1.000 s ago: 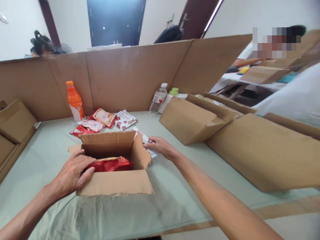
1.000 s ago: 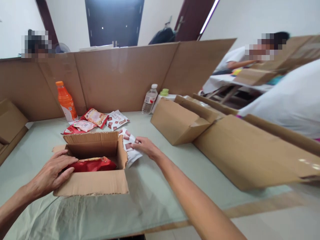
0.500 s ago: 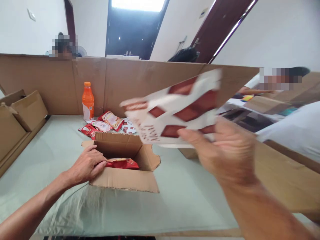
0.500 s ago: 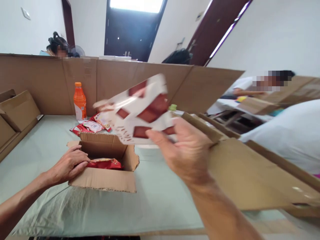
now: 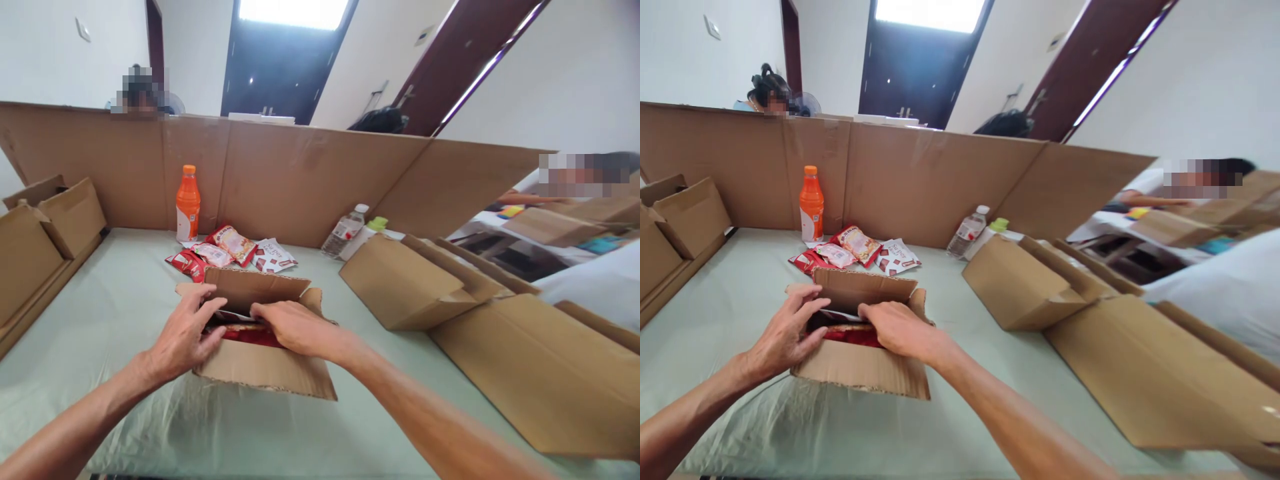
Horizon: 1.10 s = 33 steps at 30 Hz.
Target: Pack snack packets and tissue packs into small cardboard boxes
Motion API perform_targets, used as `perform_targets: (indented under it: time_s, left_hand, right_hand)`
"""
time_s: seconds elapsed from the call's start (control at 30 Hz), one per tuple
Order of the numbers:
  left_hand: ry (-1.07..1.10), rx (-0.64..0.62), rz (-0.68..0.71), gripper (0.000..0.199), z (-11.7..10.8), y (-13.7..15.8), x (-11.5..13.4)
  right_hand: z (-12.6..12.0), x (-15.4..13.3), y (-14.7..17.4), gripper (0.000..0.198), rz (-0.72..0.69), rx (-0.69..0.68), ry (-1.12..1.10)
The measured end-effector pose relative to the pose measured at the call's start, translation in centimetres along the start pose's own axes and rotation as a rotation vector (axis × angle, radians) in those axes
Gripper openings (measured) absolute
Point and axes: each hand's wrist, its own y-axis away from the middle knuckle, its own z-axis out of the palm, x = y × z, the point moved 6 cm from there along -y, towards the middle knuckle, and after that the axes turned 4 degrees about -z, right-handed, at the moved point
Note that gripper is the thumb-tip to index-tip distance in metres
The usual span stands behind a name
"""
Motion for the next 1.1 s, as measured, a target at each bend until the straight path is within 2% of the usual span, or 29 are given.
perform_targets:
  time_s: [0.1, 0.2, 0.27, 0.33, 0.43, 0.47, 0.53, 0.63, 0.77, 0.9, 1.1]
  left_hand:
    - [-0.046, -0.130, 0.015, 0.034, 0.5, -0.3, 0.0]
    - [-0.070, -0.282, 0.067, 0.032, 1.0, -0.6, 0.3]
    - [-0.076, -0.301, 0.074, 0.033, 1.0, -0.7, 0.4]
    - [-0.075, -0.297, 0.080, 0.034, 0.9, -0.7, 0.5]
    - [-0.059, -0.285, 0.089, 0.035, 0.8, -0.3, 0.6]
    - [-0.050, -0.279, 0.089, 0.034, 0.7, -0.2, 0.6]
    - [-0.027, -0.262, 0.084, 0.034, 0.5, 0.0, 0.7]
    - [0.009, -0.238, 0.078, 0.034, 0.3, 0.1, 0.7]
    - [0.028, -0.237, 0.065, 0.034, 0.2, -0.3, 0.8]
    - [0.027, -0.228, 0.054, 0.033, 0.3, -0.6, 1.0]
    - [-0.024, -0.201, 0.041, 0.033, 0.5, -0.5, 1.3]
  right_hand:
    - [0.6, 0.0, 0.4, 0.039, 0.012, -0.057, 0.025]
    - [0.4, -0.2, 1.3, 0.038, -0.045, 0.051, 0.007]
    - [-0.9, -0.4, 2.5, 0.031, -0.126, 0.271, -0.064]
    - [-3.2, -0.1, 4.7, 0.025, -0.171, 0.590, -0.148]
    - [-6.5, 2.1, 8.1, 0.019, -0.085, 1.034, -0.249]
    - [-7.1, 3.3, 8.6, 0.017, -0.029, 1.119, -0.293]
    - [-7.3, 6.3, 8.5, 0.015, 0.075, 1.190, -0.412]
    - [-5.6, 11.1, 5.5, 0.024, 0.189, 1.115, -0.548]
    - [-2.0, 16.0, -0.7, 0.035, 0.338, 0.806, -0.447]
    - [0.5, 18.8, -6.6, 0.037, 0.369, 0.650, -0.368]
    - [4.3, 21.8, -12.9, 0.060, 0.486, 0.490, -0.189]
